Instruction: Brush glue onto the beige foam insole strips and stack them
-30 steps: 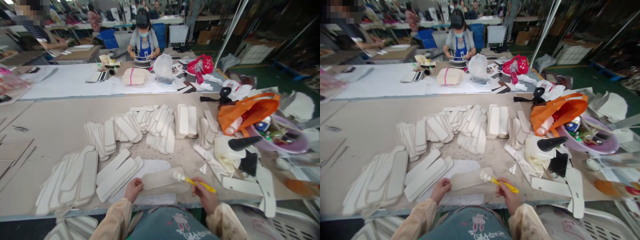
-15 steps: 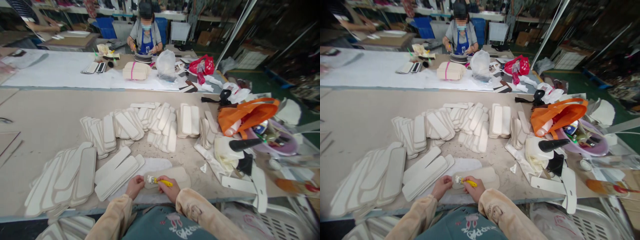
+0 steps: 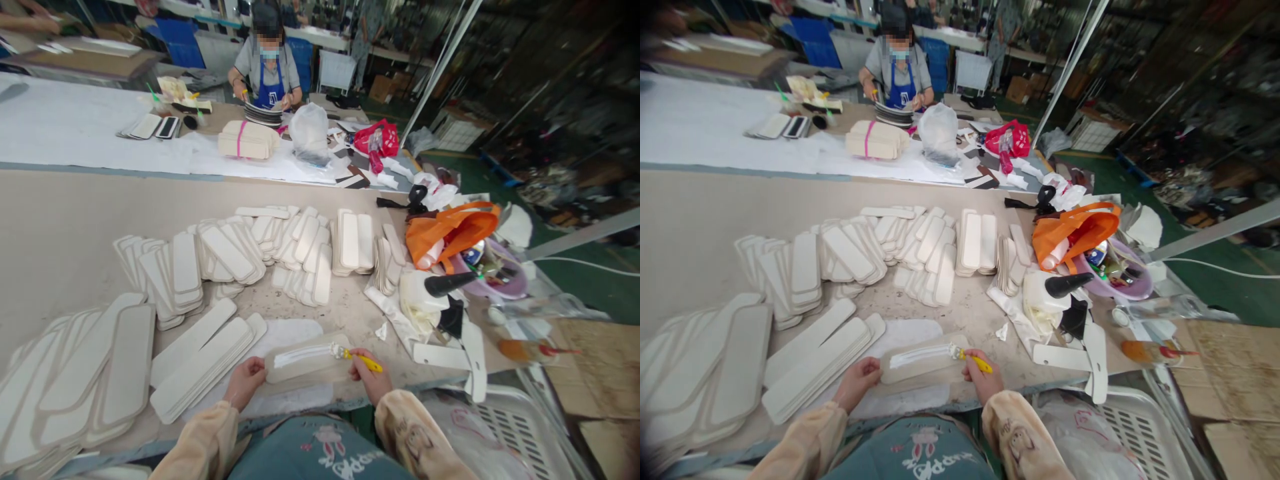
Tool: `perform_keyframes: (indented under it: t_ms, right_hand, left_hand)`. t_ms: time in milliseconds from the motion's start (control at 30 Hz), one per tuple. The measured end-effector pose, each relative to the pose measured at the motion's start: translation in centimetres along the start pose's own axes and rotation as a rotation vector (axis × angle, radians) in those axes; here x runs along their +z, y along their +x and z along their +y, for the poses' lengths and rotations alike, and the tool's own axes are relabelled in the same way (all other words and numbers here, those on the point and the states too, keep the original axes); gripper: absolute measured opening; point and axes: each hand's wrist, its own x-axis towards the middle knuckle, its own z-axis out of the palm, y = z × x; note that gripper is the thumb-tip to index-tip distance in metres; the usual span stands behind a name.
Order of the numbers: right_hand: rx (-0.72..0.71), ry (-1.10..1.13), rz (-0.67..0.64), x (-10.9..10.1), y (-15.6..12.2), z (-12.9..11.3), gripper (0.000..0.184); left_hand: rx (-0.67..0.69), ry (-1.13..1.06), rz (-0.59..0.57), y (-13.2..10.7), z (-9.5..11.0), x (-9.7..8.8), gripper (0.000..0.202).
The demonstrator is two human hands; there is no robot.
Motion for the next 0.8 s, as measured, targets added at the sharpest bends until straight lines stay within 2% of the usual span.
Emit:
perform_keyframes:
  t_ms: [100,200,267,400,533,600,667,800]
  right_hand:
    - [-0.004,-0.036,0.085,-1.4,-0.2,0.2,0.035]
    - [-0.041,-0.008,0.054,-0.8,-0.7,-0.1,0.033]
    - [-0.074,0.038,-0.062,0.6,-1.2,-0.6,0.031]
    - [-0.087,0.069,-0.367,5.1,-2.1,-1.5,0.028]
    - [-0.077,0.075,-0.539,8.9,-2.2,-1.1,0.025]
    - [-0.084,0.066,-0.563,10.0,-2.0,-0.7,0.024]
    - [-0.075,0.052,-0.546,10.2,-1.7,-0.4,0.023]
    - [-0.048,0.036,-0.425,7.9,-1.4,-0.2,0.024]
  left_hand:
    - [0.002,0.008,-0.003,0.0,0.1,-0.1,0.017]
    - [-0.002,0.021,-0.002,0.1,0.0,-0.1,0.016]
    - [-0.005,0.026,-0.005,0.1,-0.1,-0.1,0.014]
    - [-0.009,0.026,-0.009,0.2,-0.3,0.0,0.011]
    - [-0.008,0.026,-0.014,0.2,-0.3,0.0,0.009]
    - [-0.005,0.024,-0.02,0.2,-0.3,0.0,0.01]
    - [-0.004,0.022,-0.025,0.2,-0.3,0.0,0.011]
    - [-0.005,0.019,-0.025,0.1,-0.2,-0.1,0.011]
